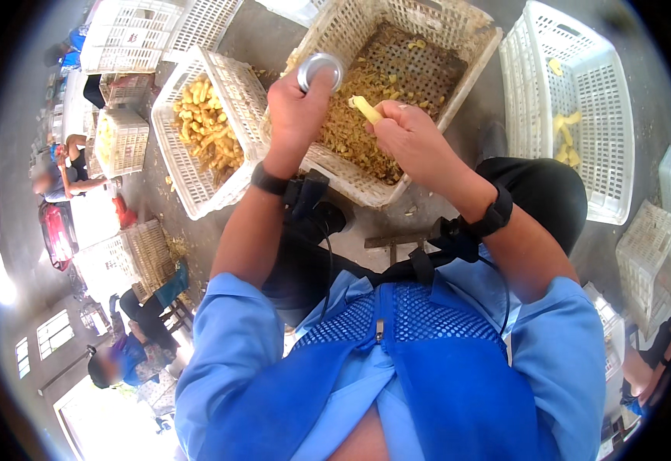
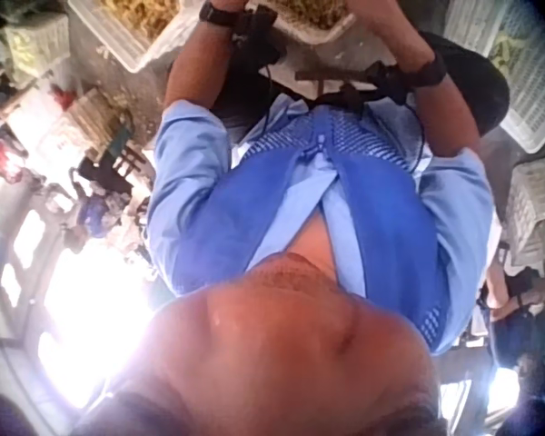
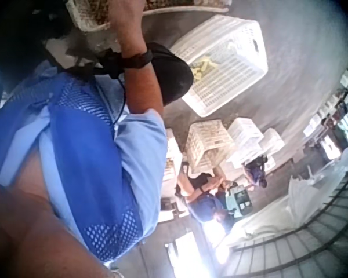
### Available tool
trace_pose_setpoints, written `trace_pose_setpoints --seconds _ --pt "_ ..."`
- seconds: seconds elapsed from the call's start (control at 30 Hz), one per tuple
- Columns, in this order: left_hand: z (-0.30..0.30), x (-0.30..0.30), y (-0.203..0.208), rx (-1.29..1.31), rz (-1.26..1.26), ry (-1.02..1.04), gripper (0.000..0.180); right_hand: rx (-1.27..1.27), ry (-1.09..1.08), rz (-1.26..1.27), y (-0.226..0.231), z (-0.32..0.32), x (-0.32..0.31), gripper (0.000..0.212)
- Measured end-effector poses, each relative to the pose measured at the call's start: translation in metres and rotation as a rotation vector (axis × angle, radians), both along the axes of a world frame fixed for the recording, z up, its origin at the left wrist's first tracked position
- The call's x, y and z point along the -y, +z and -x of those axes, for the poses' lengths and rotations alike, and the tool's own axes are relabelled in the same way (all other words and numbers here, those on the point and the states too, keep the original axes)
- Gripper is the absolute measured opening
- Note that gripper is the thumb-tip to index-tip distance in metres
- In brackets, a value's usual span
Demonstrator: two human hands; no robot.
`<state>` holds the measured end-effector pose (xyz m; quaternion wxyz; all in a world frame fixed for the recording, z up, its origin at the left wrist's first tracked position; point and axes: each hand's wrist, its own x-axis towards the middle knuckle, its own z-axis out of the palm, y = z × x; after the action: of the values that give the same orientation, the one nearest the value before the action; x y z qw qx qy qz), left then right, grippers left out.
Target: The person peels ginger root using a metal ring tool by hand, placing the peeled pieces and peelings into different crates.
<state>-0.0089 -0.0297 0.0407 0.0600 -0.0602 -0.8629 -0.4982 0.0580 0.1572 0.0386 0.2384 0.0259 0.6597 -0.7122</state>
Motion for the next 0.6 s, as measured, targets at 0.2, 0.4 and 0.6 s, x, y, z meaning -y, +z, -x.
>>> trace_pose_setpoints --seconds 0.2,0.4,0.6 --pt "-0.018 -0.015 0.007 0.06 -0.367 -0.027 0.02 0.235 0.04 0.298 0.007 0.001 -0.001 0.026" --pt "-0.022 -0.029 -0.002 -0.036 -0.168 -0.077 0.022 0.25 -0.051 0.365 0.0 -0.005 0.013 0.022" --pt "-0.007 -0.017 0.0 0.037 0.07 0.045 0.025 0.144 -0.079 0.288 -0.007 -0.006 0.01 0.017"
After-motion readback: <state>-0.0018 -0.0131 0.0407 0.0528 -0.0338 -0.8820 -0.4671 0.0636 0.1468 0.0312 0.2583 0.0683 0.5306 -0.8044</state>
